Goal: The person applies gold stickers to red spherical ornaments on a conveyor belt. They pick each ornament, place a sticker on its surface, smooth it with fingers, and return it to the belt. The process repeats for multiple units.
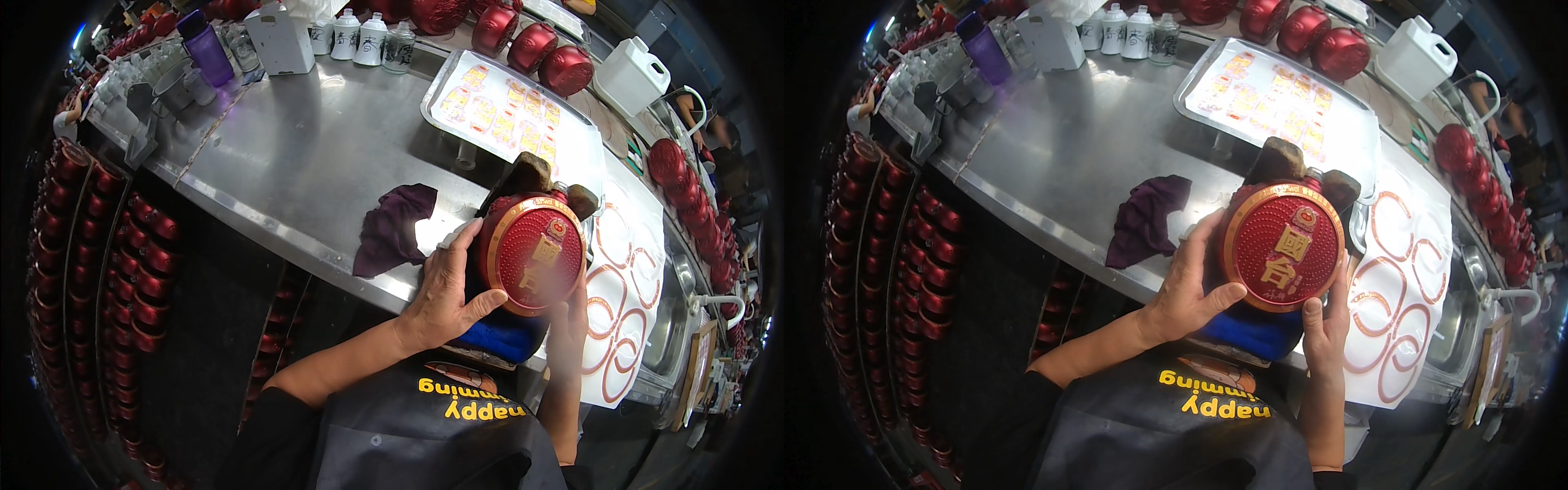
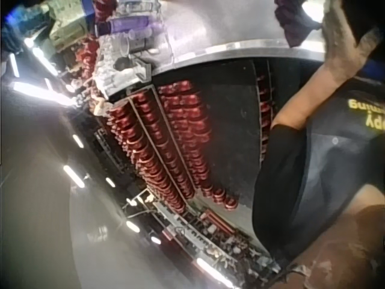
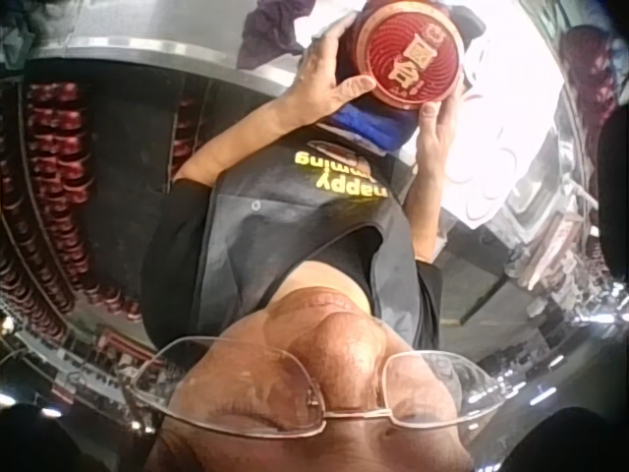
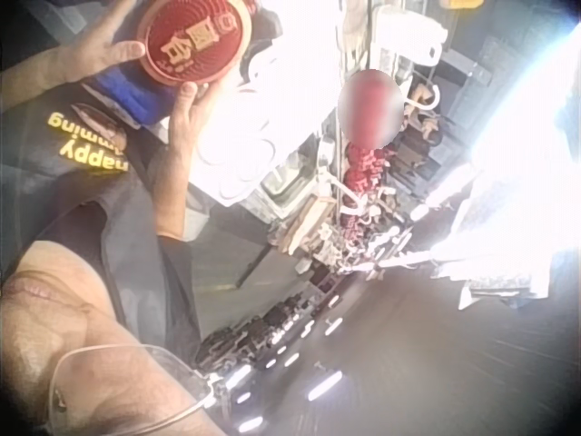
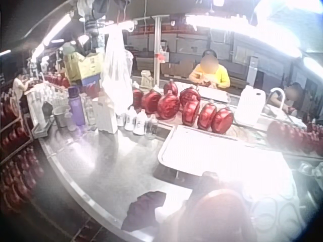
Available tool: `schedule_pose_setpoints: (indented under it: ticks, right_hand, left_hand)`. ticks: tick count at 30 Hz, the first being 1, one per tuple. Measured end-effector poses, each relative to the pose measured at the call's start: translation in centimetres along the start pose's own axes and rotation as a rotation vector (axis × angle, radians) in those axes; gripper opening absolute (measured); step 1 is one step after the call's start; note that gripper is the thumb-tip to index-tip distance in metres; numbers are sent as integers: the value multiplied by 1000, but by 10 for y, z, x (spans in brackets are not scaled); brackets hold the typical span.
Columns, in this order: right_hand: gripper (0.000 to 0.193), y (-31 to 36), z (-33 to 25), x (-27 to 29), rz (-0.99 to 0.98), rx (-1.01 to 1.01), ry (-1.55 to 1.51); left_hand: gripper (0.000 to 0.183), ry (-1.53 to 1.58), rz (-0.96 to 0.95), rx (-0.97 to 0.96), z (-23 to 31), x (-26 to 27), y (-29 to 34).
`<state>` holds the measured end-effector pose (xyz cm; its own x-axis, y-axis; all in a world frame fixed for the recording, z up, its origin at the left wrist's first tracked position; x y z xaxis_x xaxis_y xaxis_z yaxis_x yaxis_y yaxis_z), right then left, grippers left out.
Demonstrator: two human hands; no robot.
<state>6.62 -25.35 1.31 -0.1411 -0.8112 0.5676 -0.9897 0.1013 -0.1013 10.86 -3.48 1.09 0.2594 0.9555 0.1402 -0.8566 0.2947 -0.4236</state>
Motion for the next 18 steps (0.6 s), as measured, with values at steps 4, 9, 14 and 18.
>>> schedule_pose_setpoints:
  ticks: [4,9,14,18]
  right_hand:
    - [91,0,0,1,12,-1,-7]
    - [92,1,-9,-3,-24,49,-100]
    - [102,-2,-20,2,-43,104,-26]
    - [110,-3,-15,3,-108,81,-189]
  left_hand:
    - [95,-73,31,-22,7,2,8]
    - [81,-444,-86,-264,52,-16,42]
    - [85,-464,-118,-196,47,-6,18]
    - [84,-427,-209,-250,56,3,-29]
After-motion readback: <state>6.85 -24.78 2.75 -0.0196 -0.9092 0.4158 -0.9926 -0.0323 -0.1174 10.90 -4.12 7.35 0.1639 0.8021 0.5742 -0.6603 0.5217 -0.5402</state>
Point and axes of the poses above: each hand's wrist, its own y-axis away from the middle knuckle, its own x-axis out of the back of the hand, z = x × y, the point moved 10 cm from there along -y, towards the middle knuckle, and after that the axes turned 10 degrees about y, right-handed, at the moved point
